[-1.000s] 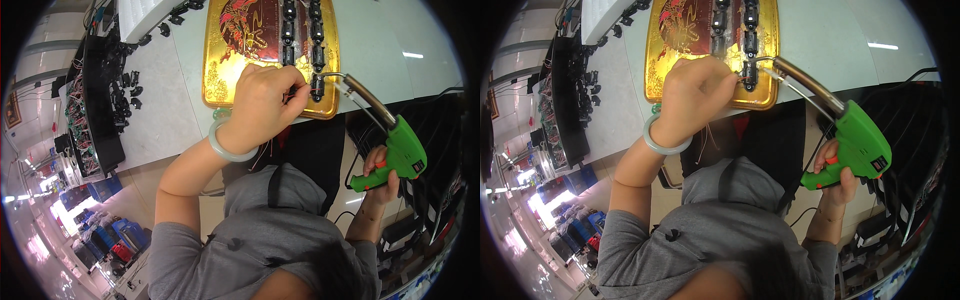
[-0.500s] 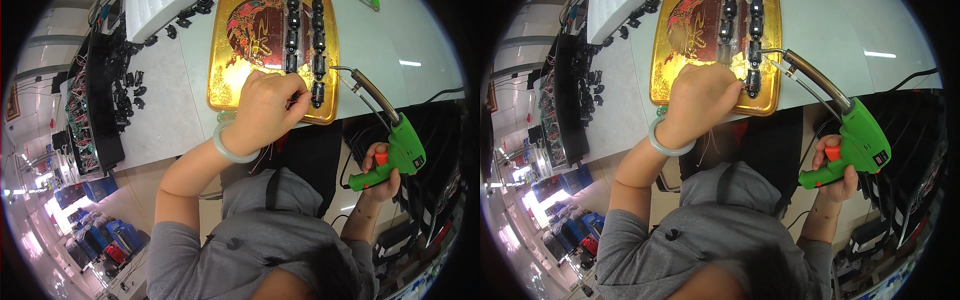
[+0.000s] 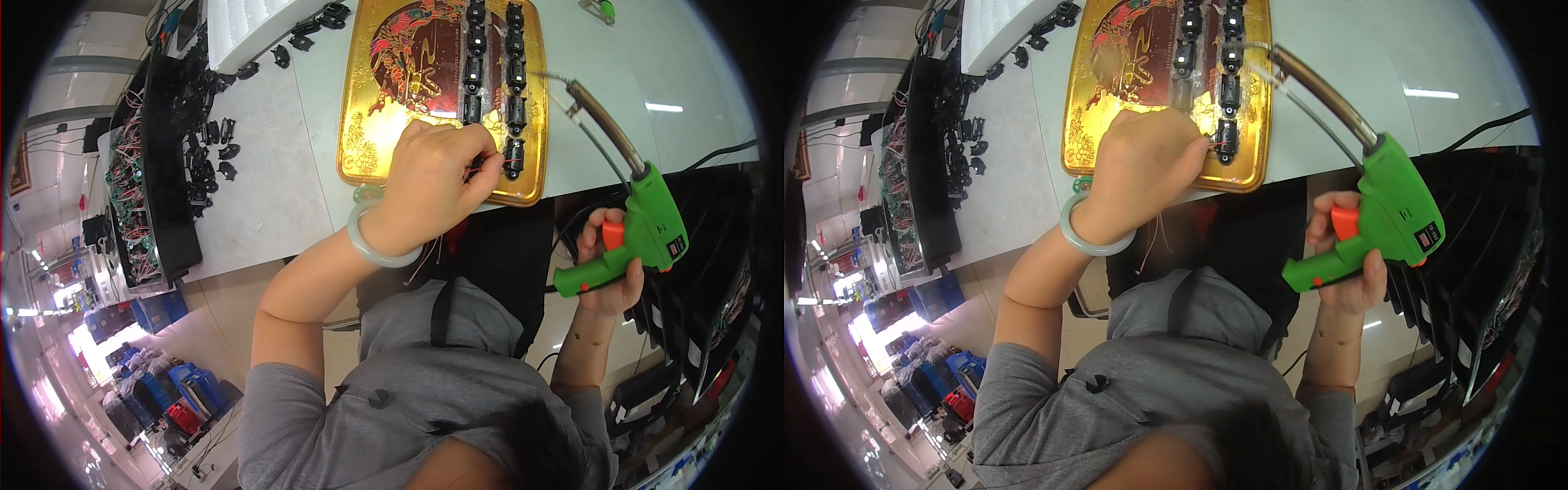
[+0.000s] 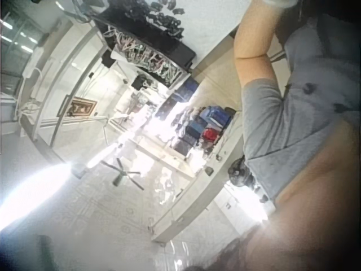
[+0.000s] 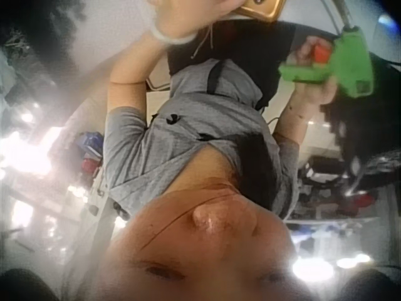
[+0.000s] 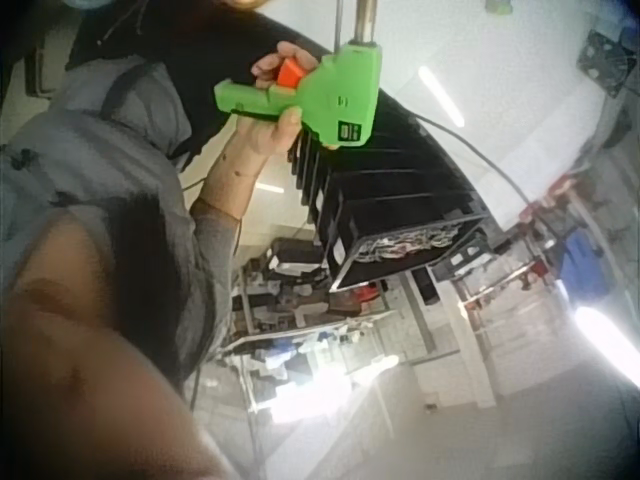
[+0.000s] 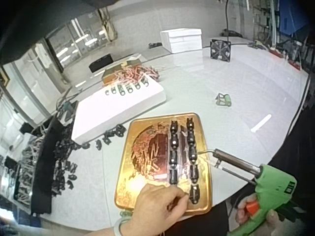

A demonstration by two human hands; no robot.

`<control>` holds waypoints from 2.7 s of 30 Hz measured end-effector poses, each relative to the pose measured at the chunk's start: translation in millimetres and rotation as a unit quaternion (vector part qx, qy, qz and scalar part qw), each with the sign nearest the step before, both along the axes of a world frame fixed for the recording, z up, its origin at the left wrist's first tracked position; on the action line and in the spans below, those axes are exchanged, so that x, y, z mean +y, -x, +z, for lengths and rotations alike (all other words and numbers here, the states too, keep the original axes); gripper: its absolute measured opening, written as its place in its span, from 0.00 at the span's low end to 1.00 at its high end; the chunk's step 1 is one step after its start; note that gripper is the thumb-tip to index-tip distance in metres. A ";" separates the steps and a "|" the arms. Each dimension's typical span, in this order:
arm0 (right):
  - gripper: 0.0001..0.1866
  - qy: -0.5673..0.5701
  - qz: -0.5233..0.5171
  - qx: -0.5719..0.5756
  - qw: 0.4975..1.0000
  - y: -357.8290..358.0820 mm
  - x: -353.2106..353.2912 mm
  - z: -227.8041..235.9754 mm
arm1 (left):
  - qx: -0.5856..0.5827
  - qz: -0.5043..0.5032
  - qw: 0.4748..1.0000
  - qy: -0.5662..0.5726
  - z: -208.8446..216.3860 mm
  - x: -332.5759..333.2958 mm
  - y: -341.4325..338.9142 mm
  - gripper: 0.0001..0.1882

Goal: Using a soldering iron to attach wires to small printed circuit boards on a factory workbench.

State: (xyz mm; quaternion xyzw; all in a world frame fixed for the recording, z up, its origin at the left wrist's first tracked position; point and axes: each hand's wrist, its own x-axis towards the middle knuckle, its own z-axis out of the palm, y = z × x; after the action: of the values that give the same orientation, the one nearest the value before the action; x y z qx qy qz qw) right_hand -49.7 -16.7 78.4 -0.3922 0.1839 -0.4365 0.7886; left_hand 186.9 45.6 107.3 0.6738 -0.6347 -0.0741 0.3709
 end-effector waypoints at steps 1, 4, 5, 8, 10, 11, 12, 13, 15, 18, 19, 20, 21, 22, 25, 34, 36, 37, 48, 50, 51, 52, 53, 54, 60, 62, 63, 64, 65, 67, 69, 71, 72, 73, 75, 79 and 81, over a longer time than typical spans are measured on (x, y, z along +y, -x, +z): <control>0.32 0.003 0.015 -0.027 1.000 -5.1 -2.3 -1.1 | 0.005 0.006 1.000 0.001 0.3 0.0 0.2 0.04; 0.32 -0.003 0.034 -0.056 0.998 -17.9 -4.0 -2.0 | 0.010 0.005 1.000 -0.002 1.0 -0.4 0.3 0.04; 0.32 -0.017 0.028 -0.038 0.999 -21.7 -5.1 -2.0 | 0.007 0.002 1.000 -0.003 1.4 -0.4 0.0 0.04; 0.31 0.000 0.068 -0.101 0.993 -37.8 -6.7 -6.8 | 0.004 -0.002 1.000 -0.010 2.9 -0.7 0.4 0.04; 0.31 0.003 0.069 -0.105 0.992 -44.5 -3.7 -7.6 | 0.022 0.011 1.000 -0.016 4.7 -1.1 1.2 0.04; 0.31 0.004 0.074 -0.118 0.990 -45.8 -1.4 -6.8 | 0.022 0.009 1.000 -0.014 6.0 -1.0 0.6 0.04; 0.31 0.000 0.059 -0.108 0.992 -46.1 1.9 -5.5 | 0.041 0.000 0.999 -0.017 7.6 -0.8 -0.7 0.04; 0.31 -0.005 0.037 -0.083 0.996 -46.3 5.1 -4.4 | 0.056 -0.004 0.998 -0.018 9.2 -0.5 -2.4 0.05; 0.31 0.000 0.041 -0.096 0.995 -47.4 10.3 -2.9 | 0.094 -0.032 0.994 -0.052 12.6 1.0 -7.4 0.05; 0.31 -0.006 0.036 -0.096 0.995 -48.7 21.8 -0.2 | 0.121 -0.084 0.986 -0.083 16.8 1.9 -16.2 0.05; 0.31 -0.019 0.031 -0.088 0.995 -48.6 26.5 1.1 | 0.122 -0.109 0.984 -0.075 18.0 2.3 -18.5 0.06; 0.31 -0.026 0.041 -0.079 0.996 -48.7 31.4 2.4 | 0.116 -0.111 0.984 -0.080 19.2 3.9 -21.0 0.06; 0.31 -0.020 0.047 -0.092 0.994 -49.8 37.9 2.9 | 0.118 -0.114 0.983 -0.085 20.3 5.4 -23.3 0.06; 0.31 -0.065 0.065 -0.128 0.988 -51.7 45.0 2.8 | 0.125 -0.115 0.982 -0.084 20.9 6.2 -24.6 0.06; 0.31 -0.113 0.090 -0.143 0.979 -56.6 57.4 0.2 | 0.148 -0.109 0.978 -0.101 21.1 7.6 -26.8 0.06; 0.29 0.040 0.022 -0.111 0.993 -67.0 0.2 -1.7 | -0.015 -0.007 0.998 0.063 15.9 10.2 -14.8 0.06; 0.28 0.031 0.053 -0.108 0.992 -70.6 1.4 2.4 | 0.016 -0.010 0.999 0.047 14.6 11.9 -13.3 0.06; 0.28 0.043 0.058 -0.116 0.991 -72.5 4.4 4.5 | 0.046 -0.012 0.998 0.029 14.3 13.1 -13.5 0.06; 0.29 0.045 0.049 0.004 0.998 -41.0 37.4 8.9 | 0.146 -0.058 0.986 -0.051 29.0 39.7 -27.7 0.06; 0.30 0.079 0.066 -0.011 0.995 -20.6 27.2 9.4 | -0.044 -0.031 0.998 0.039 26.4 42.4 -19.9 0.07; 0.31 0.103 0.067 -0.003 0.992 -10.8 22.5 9.5 | -0.041 -0.026 0.998 0.039 24.1 43.8 -15.3 0.07; 0.31 0.106 0.075 -0.001 0.991 -1.2 19.5 10.3 | -0.047 -0.011 0.998 0.052 21.4 44.6 -10.3 0.07; 0.31 0.124 0.069 0.028 0.990 7.9 16.8 11.8 | -0.052 0.004 0.997 0.064 18.3 45.0 -6.4 0.08; 0.31 0.141 0.063 0.057 0.986 15.8 14.6 13.2 | -0.040 0.015 0.996 0.076 15.4 45.0 -4.1 0.08; 0.30 0.146 0.069 0.155 0.975 33.4 10.3 13.2 | 0.025 0.035 0.995 0.095 2.0 42.3 -2.2 0.08; 0.30 0.140 0.075 0.163 0.974 33.5 9.7 12.0 | 0.032 0.035 0.995 0.092 0.5 41.8 -2.4 0.08; 0.30 0.135 0.076 0.164 0.974 32.9 9.9 10.9 | 0.038 0.034 0.995 0.090 0.2 41.7 -2.5 0.08; 0.30 0.127 0.076 0.178 0.973 32.6 10.3 10.3 | 0.039 0.034 0.995 0.089 0.4 42.1 -2.3 0.08; 0.30 0.128 0.077 0.166 0.975 32.4 10.6 10.0 | 0.025 0.037 0.996 0.076 0.7 43.0 -2.0 0.08; 0.30 0.123 0.090 0.192 0.970 31.4 10.5 9.2 | 0.012 0.040 0.997 0.061 0.9 43.4 -1.6 0.07; 0.30 0.125 0.096 0.172 0.972 30.5 8.9 8.5 | 0.016 0.052 0.997 0.061 0.5 43.0 -0.6 0.07; 0.30 0.123 0.102 0.169 0.973 29.8 8.3 7.9 | 0.024 0.051 0.996 0.069 -0.6 42.2 0.7 0.07; 0.30 0.120 0.099 0.169 0.973 29.7 8.3 7.8 | 0.037 0.057 0.995 0.072 -1.0 42.0 1.1 0.07; 0.30 0.115 0.096 0.184 0.971 29.6 8.2 7.6 | 0.037 0.057 0.995 0.072 -1.3 42.1 1.2 0.07; 0.30 0.116 0.098 0.169 0.974 29.7 7.7 6.9 | 0.037 0.059 0.995 0.073 -1.8 42.0 1.2 0.07; 0.30 0.117 0.100 0.183 0.971 30.5 6.9 5.3 | 0.039 0.056 0.995 0.066 -1.8 42.3 0.7 0.07; 0.29 0.118 0.102 0.174 0.972 30.6 6.3 4.6 | 0.035 0.056 0.995 0.069 -1.6 42.2 0.7 0.07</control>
State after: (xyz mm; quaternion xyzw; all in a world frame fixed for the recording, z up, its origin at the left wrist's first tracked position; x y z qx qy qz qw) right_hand -80.3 -10.3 83.0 -0.5686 0.2245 -0.2976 0.7333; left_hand 186.2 87.7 105.7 0.6784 -0.5862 -0.0325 0.4416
